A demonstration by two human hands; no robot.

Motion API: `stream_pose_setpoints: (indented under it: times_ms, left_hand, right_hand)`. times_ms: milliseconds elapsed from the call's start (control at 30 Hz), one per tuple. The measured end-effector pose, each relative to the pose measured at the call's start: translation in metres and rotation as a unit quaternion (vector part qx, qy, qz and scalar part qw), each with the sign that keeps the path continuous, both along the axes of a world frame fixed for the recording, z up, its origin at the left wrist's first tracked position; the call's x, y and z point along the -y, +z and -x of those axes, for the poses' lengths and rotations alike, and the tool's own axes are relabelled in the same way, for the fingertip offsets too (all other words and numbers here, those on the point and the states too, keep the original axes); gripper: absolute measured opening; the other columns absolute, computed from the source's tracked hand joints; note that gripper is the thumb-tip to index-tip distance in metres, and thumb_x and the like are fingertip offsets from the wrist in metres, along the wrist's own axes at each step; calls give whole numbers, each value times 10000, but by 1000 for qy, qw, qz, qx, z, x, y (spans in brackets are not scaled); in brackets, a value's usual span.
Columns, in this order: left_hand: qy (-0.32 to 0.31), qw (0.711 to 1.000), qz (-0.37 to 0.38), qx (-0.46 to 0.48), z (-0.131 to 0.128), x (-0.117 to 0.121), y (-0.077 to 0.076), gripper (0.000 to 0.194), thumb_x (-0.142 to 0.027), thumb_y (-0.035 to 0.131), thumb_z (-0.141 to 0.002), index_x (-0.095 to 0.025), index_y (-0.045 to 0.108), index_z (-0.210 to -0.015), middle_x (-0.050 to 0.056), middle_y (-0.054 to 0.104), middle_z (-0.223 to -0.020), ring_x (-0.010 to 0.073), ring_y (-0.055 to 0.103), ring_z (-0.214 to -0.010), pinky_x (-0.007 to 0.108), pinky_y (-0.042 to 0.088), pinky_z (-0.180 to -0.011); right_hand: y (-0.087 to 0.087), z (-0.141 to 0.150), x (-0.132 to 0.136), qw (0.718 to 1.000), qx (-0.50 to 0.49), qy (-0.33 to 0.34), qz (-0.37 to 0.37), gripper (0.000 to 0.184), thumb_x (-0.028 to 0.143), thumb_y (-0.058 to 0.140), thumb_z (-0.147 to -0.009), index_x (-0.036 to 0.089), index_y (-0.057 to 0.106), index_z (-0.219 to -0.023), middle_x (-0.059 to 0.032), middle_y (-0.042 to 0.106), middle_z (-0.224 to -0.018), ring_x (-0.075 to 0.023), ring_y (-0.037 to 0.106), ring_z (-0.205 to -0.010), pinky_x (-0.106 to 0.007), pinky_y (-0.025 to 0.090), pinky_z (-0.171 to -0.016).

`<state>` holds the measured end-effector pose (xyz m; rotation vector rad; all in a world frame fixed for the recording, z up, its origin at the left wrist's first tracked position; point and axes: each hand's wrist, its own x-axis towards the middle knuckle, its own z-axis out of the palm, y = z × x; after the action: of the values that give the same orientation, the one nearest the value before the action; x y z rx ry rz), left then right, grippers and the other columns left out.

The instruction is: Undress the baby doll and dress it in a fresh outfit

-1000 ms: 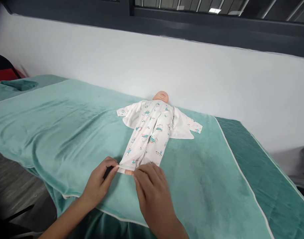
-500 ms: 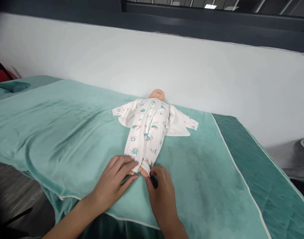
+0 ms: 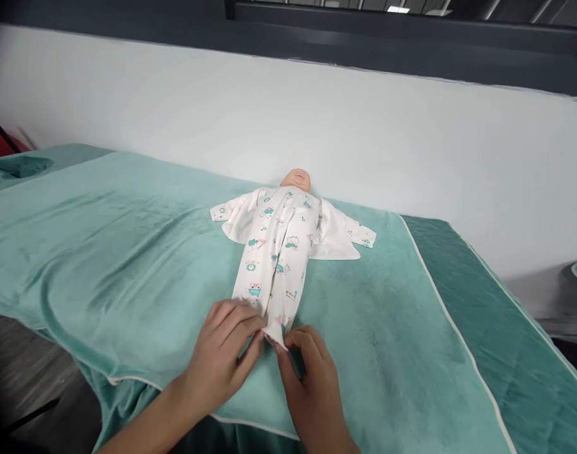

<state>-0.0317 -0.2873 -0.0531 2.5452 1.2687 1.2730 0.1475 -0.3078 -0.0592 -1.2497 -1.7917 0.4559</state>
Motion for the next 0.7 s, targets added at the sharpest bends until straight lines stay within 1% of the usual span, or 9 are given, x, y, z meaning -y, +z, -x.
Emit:
stream_pose_setpoints:
  times_ms: [100,200,333,433,533,600,633,667,700]
  left_hand:
    - [-33,999,-18,11,0,10,0,112,-130,558,-899,-169,596,-997,59,677,-902,222,590,-895,410,457,-842]
    - [-54,997,-46,13,2,15,-2,136,-105,568,-891,-160,610,-1008,59,675,-906,213,592,-900,417,463,-910]
    - [-3,999,-34,-8,9,12,-12,309,-124,613,-904,-150,600,-1212,115,666,-1089,249,581,-1022,408,468,-886]
    - [19,1000,-2,-9,15,10,-17,349,-84,589,-916,-182,594,-1251,100,662,-1066,230,570,-975,380,467,-828]
    - [-24,998,24,55,19,8,-15,296,-51,565,-920,-219,627,-1155,55,650,-937,189,551,-862,349,459,-773]
    - [-52,988,56,131,24,0,-11,177,-107,593,-927,-225,637,-1052,39,644,-889,179,562,-843,335,466,-754]
    - [-51,981,78,168,27,-8,-9,113,-143,596,-936,-224,635,-1003,35,646,-878,177,573,-842,328,471,-745]
    - [-36,975,100,194,30,-18,-8,67,-177,587,-947,-223,632,-969,34,649,-876,178,584,-850,325,478,-743]
    - [-6,971,123,205,34,-31,-8,79,-200,556,-965,-221,629,-945,35,654,-885,177,589,-850,322,483,-738]
  right_hand:
    - [-7,-7,3,1000,-2,7,16,113,193,596,-960,231,546,-867,12,609,-813,-126,604,-704,-215,496,-639]
    - [-7,-14,5,999,25,27,32,112,198,583,-966,232,553,-865,4,619,-822,-133,615,-715,-221,501,-646]
    - [-7,-18,3,994,73,53,55,119,213,566,-975,234,561,-858,-5,621,-827,-143,613,-715,-237,494,-638]
    - [-2,-20,-2,990,90,77,83,142,225,562,-977,231,553,-835,1,604,-811,-141,595,-695,-242,472,-611]
    - [15,-28,-14,976,103,141,131,169,256,600,-964,227,557,-803,5,607,-818,-137,582,-684,-244,458,-592]
    - [28,-34,-29,960,95,205,169,179,294,591,-974,228,584,-808,1,629,-839,-146,604,-718,-255,485,-632]
    - [32,-38,-39,957,82,218,173,195,303,549,-996,229,601,-823,-5,643,-852,-156,621,-756,-269,505,-678]
    - [34,-41,-51,963,71,203,160,223,302,498,-1016,228,611,-839,-13,652,-864,-166,630,-789,-288,518,-724]
    - [33,-44,-64,976,67,159,131,237,290,462,-1024,227,615,-854,-22,657,-877,-177,632,-813,-309,522,-760]
